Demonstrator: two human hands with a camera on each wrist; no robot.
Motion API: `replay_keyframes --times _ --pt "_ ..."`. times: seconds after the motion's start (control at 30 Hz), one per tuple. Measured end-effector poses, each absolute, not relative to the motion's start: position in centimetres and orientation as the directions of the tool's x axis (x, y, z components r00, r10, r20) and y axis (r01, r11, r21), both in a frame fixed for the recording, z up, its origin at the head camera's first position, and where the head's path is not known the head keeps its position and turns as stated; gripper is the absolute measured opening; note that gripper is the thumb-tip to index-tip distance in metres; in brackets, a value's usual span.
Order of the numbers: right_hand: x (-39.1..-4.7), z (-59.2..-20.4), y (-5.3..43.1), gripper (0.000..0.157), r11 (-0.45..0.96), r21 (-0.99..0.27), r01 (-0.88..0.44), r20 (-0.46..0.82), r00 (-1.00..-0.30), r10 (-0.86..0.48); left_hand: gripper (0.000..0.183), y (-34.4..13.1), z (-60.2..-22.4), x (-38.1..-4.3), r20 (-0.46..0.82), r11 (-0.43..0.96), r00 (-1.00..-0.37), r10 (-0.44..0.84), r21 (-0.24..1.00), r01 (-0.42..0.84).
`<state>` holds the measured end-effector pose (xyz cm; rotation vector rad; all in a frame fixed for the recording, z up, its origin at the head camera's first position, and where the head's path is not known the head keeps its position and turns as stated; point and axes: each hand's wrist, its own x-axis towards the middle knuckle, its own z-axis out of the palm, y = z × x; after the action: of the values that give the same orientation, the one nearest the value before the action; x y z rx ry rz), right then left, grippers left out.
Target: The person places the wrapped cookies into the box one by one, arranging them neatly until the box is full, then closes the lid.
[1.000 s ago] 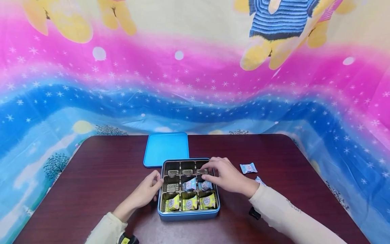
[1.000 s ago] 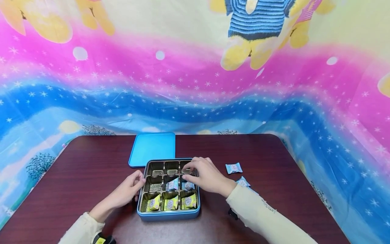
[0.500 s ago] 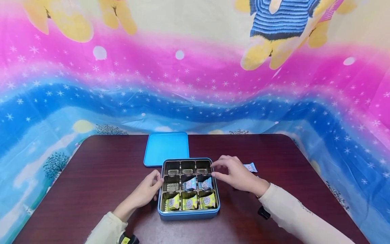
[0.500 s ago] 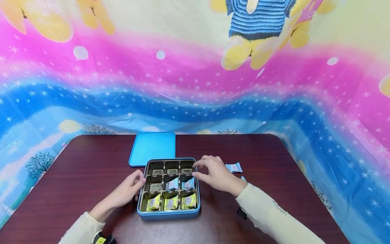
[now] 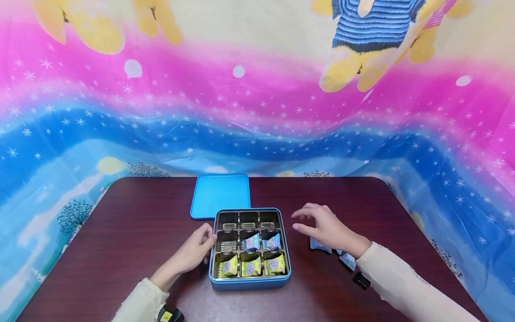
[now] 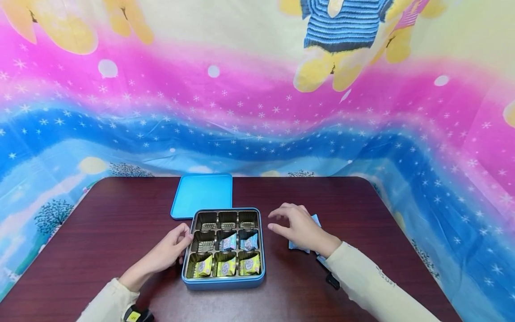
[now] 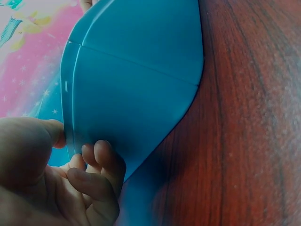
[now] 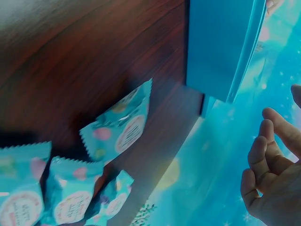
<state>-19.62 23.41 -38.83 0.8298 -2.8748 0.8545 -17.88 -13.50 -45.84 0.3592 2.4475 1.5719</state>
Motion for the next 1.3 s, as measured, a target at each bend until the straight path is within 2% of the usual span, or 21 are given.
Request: replay_keyframes --times 0.67,0.93,1.3 --pt "-19.3 -40.6 27.2 0.024 0.754 -0.473 -0.456 0.154 -0.885 -0.439 0.018 -13.5 -45.9 -17.8 -0.028 0.362 -0.940 0.341 0.926 0.104" --pt "-18.9 -41.3 28.5 0.029 0.769 -0.463 -0.439 0.121 -0.892 -0.436 0.018 -13.5 -46.0 -17.9 -0.024 0.360 -0.942 0.334 0.927 0.104" --pt "-18.7 -42.0 30.5 0.044 0.742 -0.575 -0.345 -0.006 -0.905 -0.426 0.018 -13.6 -45.7 -17.7 -0.035 0.394 -0.946 0.324 0.913 0.101"
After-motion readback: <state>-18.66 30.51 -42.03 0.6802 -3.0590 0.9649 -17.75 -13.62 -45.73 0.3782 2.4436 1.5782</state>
